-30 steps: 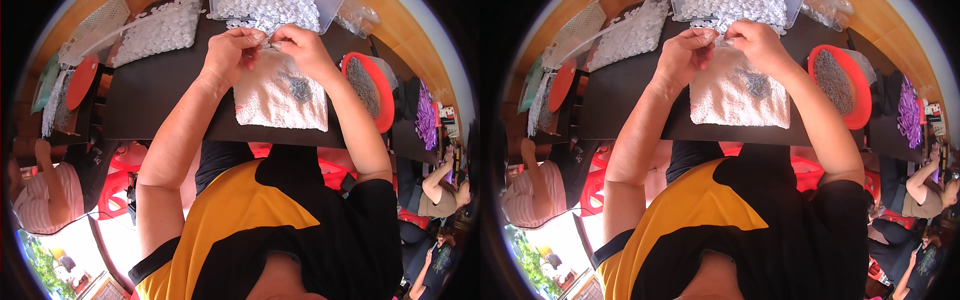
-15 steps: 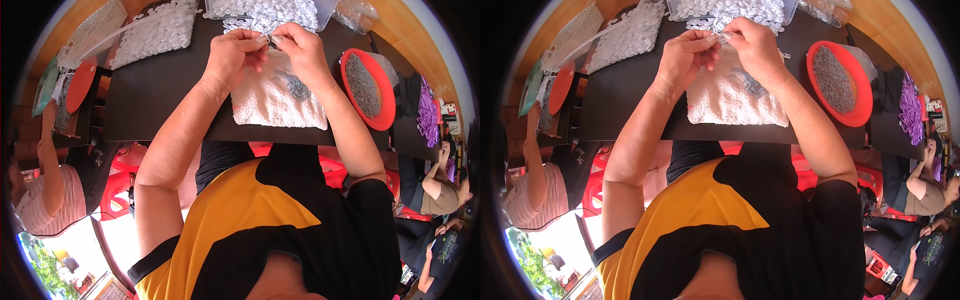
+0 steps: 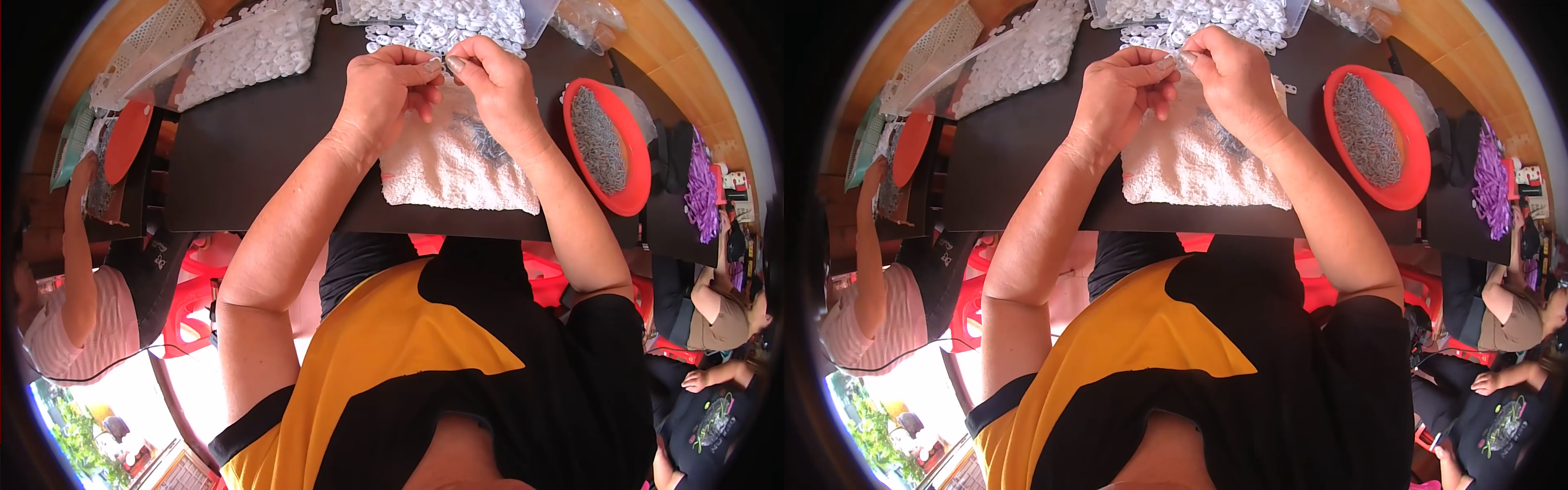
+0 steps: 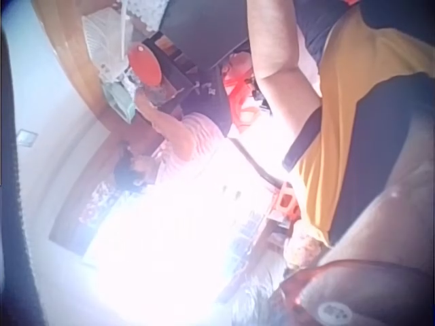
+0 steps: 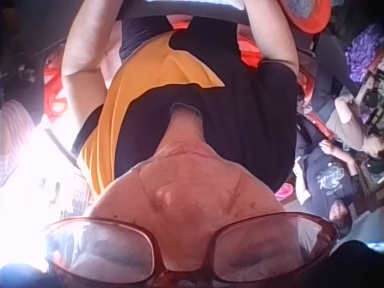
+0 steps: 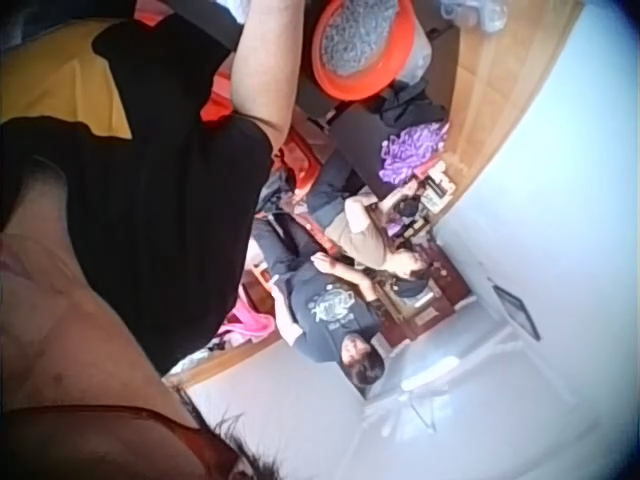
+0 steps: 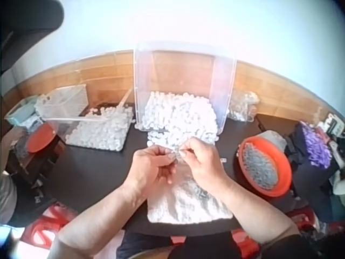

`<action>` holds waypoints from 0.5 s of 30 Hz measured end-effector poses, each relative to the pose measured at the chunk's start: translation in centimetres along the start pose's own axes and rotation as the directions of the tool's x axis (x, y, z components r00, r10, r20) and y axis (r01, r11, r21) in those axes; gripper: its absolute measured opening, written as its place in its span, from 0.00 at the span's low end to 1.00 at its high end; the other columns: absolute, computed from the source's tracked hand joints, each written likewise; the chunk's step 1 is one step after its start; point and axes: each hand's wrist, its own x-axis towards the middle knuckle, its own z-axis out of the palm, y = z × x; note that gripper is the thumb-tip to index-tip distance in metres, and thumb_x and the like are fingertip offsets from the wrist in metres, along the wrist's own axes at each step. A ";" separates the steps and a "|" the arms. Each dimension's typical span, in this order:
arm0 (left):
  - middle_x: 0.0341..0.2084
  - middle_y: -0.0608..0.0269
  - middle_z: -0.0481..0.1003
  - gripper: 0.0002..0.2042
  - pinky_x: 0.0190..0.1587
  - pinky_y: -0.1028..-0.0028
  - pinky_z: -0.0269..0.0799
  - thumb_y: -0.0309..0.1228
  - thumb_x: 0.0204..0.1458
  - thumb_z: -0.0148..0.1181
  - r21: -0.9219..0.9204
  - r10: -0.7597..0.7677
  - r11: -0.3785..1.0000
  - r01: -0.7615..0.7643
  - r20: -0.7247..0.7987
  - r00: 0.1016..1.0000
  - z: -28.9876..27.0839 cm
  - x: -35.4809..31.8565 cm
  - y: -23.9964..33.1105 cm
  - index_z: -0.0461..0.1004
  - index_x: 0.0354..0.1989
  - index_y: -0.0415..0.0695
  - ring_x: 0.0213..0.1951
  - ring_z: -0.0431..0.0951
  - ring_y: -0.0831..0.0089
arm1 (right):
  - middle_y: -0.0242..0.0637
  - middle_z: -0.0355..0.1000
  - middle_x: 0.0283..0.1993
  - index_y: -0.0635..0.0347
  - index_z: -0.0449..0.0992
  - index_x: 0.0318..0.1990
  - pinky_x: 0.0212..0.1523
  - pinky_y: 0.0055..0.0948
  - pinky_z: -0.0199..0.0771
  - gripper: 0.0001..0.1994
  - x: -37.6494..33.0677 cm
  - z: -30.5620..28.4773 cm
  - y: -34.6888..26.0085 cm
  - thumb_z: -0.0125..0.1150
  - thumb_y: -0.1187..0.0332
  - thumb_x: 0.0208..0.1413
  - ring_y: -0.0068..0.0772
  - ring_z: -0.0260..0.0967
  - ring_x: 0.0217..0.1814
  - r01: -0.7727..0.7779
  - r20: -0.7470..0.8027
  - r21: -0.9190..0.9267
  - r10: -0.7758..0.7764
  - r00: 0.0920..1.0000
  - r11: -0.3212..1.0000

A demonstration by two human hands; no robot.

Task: Manually assembling small white plastic components by inserting metal pins or smaller parts into them.

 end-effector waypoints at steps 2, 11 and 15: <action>0.27 0.56 0.75 0.06 0.22 0.75 0.72 0.23 0.57 0.56 0.009 0.001 1.000 -0.001 -0.008 1.000 0.1 0.0 -0.1 0.73 0.37 0.31 0.25 0.76 0.73 | 0.42 0.76 0.31 0.64 0.74 0.37 0.35 0.32 0.73 0.05 -0.1 0.1 0.0 0.55 0.76 0.54 0.38 0.75 0.32 0.041 -0.013 -0.027 -0.041 0.999 0.999; 0.26 0.56 0.75 0.05 0.21 0.75 0.70 0.22 0.55 0.58 0.021 -0.008 1.000 0.009 -0.040 0.999 0.3 -0.3 0.0 0.73 0.36 0.30 0.23 0.75 0.72 | 0.43 0.76 0.32 0.62 0.73 0.36 0.35 0.35 0.73 0.05 -0.3 0.1 0.0 0.53 0.79 0.52 0.44 0.75 0.34 0.079 -0.012 -0.095 -0.081 0.997 0.992; 0.25 0.55 0.75 0.06 0.21 0.75 0.70 0.22 0.55 0.58 0.000 0.002 1.000 -0.002 -0.043 0.999 0.2 -0.2 -0.1 0.73 0.36 0.30 0.23 0.75 0.72 | 0.44 0.76 0.32 0.62 0.73 0.36 0.36 0.35 0.74 0.05 -0.3 0.0 -0.3 0.53 0.79 0.53 0.45 0.75 0.34 0.077 -0.013 -0.091 -0.078 0.997 0.993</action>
